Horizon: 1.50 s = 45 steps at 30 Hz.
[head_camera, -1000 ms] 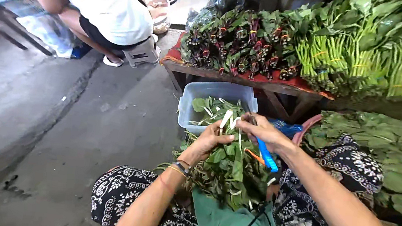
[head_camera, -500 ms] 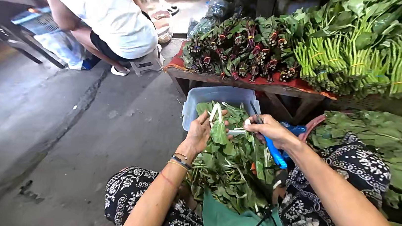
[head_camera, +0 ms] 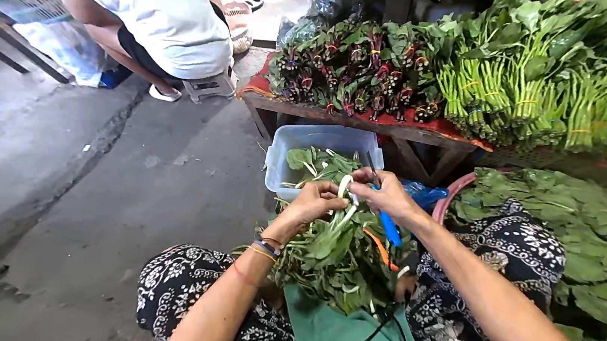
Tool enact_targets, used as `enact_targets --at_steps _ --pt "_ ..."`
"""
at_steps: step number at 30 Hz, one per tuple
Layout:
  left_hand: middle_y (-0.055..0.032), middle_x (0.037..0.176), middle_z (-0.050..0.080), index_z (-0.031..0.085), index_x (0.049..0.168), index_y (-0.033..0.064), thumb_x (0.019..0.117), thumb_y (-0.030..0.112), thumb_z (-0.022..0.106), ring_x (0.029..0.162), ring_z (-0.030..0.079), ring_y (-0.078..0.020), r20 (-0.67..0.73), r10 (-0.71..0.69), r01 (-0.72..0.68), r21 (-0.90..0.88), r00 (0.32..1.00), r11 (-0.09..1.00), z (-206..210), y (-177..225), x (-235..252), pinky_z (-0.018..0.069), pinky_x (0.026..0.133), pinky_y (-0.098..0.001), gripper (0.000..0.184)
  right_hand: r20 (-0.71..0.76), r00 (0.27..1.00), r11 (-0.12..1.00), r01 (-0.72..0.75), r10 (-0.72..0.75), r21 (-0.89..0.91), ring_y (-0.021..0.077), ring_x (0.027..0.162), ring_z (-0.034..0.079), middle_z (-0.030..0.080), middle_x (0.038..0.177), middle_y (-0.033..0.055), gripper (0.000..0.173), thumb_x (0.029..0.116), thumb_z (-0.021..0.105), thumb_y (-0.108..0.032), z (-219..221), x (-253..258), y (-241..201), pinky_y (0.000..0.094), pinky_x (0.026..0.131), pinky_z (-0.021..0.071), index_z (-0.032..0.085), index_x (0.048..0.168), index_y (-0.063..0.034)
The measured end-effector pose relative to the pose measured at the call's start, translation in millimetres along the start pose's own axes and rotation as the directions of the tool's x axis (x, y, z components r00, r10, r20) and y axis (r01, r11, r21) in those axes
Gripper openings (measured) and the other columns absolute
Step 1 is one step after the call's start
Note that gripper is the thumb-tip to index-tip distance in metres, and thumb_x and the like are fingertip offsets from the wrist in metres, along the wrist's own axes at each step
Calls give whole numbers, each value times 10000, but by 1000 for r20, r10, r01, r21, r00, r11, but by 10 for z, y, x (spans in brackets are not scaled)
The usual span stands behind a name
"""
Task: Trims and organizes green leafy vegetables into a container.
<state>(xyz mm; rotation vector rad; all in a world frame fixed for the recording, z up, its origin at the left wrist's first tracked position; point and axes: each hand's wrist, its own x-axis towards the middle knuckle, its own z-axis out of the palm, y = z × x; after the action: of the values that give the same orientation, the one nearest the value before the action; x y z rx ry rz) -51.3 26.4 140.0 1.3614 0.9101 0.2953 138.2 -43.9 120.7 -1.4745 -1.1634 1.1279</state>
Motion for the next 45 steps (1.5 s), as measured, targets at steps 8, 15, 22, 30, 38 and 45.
enact_targets --at_steps 8,15,22,30,38,45 --pt "-28 830 690 605 1131 1 967 28 672 718 638 -70 -9 108 -108 -42 994 993 9 -16 125 542 710 -240 179 -54 994 935 70 -94 -348 133 805 641 708 928 76 261 927 761 -171 12 -40 -29 358 780 535 727 1145 -31" --pt "-29 780 678 637 1024 -10 972 -3 609 680 610 -69 53 73 -76 71 996 995 -13 -41 175 500 656 -233 59 180 884 648 442 -431 -620 289 794 692 716 921 163 195 921 660 -103 -66 -62 107 493 745 575 734 1043 30" --pt "-51 848 696 627 1059 11 1017 -18 491 726 687 -137 256 -64 93 -103 965 990 -133 6 142 593 719 -293 145 325 789 415 567 -522 -711 301 727 687 697 947 138 180 888 651 -57 -209 -53 99 494 599 555 758 1032 -39" --pt "-47 931 739 689 1104 76 1004 24 457 840 727 -169 430 70 105 -370 900 923 -258 21 72 617 838 -359 258 62 998 856 48 -19 -515 249 937 632 649 1184 150 533 1092 357 -438 -510 -105 -164 474 835 520 501 1453 -73" --pt "-32 932 736 723 1001 -2 821 -141 691 868 691 -92 55 402 -395 -107 914 912 -100 -19 87 582 842 -274 230 117 986 929 148 -115 -340 93 639 519 529 711 -15 393 1083 403 -373 -127 -132 -101 314 624 451 631 962 -76" --pt "-33 909 743 745 942 2 782 -145 739 860 694 -84 3 462 -461 -30 887 887 -85 -23 88 587 833 -268 218 130 973 743 230 -191 -629 273 764 619 594 773 99 643 1023 374 -632 -80 -216 -132 522 679 471 645 1000 -50"
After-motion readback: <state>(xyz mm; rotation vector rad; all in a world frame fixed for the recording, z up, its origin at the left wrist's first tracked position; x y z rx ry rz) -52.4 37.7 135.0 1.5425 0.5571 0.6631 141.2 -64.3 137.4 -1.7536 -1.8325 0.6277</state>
